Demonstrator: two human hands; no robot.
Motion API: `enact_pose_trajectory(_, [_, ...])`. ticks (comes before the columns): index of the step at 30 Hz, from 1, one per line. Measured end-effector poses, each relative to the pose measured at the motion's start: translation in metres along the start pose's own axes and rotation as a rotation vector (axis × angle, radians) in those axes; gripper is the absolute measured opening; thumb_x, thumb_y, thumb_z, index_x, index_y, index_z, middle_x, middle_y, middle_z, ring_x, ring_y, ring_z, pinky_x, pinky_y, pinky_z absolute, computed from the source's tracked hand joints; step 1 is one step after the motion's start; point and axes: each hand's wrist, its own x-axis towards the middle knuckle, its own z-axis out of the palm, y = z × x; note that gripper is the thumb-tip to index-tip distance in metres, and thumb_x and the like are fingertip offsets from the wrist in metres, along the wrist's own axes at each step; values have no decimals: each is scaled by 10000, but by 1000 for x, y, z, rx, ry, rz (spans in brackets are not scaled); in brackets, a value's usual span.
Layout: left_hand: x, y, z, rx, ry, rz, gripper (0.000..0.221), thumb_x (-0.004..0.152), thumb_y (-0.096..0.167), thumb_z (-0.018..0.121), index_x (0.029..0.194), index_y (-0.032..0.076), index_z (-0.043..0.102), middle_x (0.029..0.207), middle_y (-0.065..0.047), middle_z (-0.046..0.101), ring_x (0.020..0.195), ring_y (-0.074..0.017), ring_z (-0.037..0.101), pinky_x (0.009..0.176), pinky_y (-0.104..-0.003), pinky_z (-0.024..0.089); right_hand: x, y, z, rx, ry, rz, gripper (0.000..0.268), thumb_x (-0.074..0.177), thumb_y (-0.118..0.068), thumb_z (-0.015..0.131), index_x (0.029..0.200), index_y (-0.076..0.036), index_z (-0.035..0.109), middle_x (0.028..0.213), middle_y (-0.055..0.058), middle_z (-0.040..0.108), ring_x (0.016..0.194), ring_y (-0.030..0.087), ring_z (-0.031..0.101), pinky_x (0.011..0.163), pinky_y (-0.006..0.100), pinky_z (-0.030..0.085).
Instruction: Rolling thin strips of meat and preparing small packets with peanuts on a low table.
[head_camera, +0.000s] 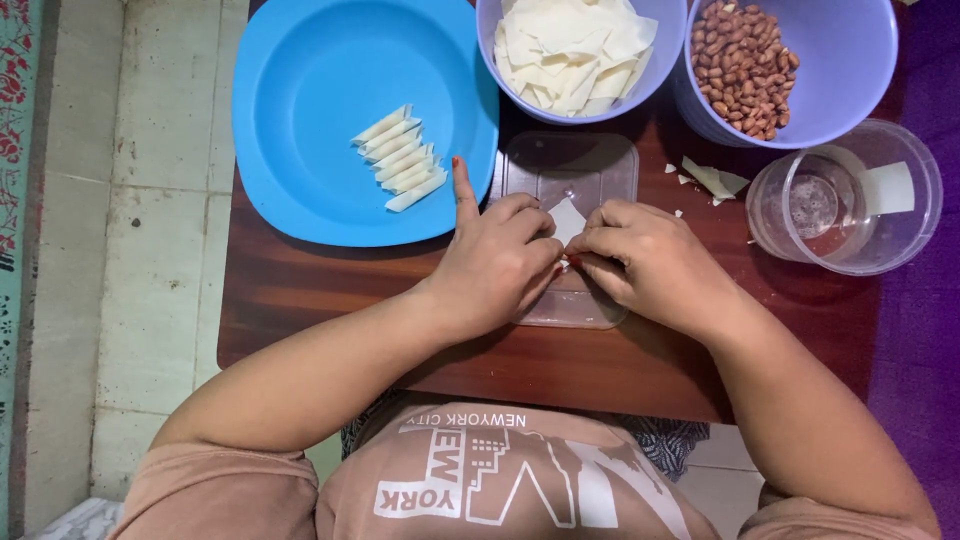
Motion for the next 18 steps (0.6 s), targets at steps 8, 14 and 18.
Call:
enact_pose_trajectory(8, [0, -1, 3, 31, 6, 19, 81, 936, 166, 712, 943, 98, 755, 984, -125, 686, 1085, -356, 641, 981, -938, -5, 0, 1, 0, -9, -7, -7, 78, 856, -147, 749, 932, -129, 750, 888, 81, 674, 799, 350, 691, 651, 472, 547])
enact_pose_trajectory(14, [1, 0, 4, 53, 14, 25, 75, 931, 164, 711, 936, 98, 745, 974, -117, 676, 1072, -347, 642, 982, -937, -10, 1, -2, -4, -15, -29, -31, 149, 845, -190, 782, 959, -98, 752, 904, 107, 678, 797, 364, 689, 641, 484, 544])
enact_pose_trajectory(18, [1, 0, 3, 40, -3, 17, 96, 929, 167, 695, 942, 87, 747, 983, -117, 674, 1079, -344, 641, 981, -938, -17, 0, 1, 1, -54, -7, -35, 116, 856, -194, 760, 954, -135, 745, 906, 72, 670, 810, 340, 688, 654, 472, 547])
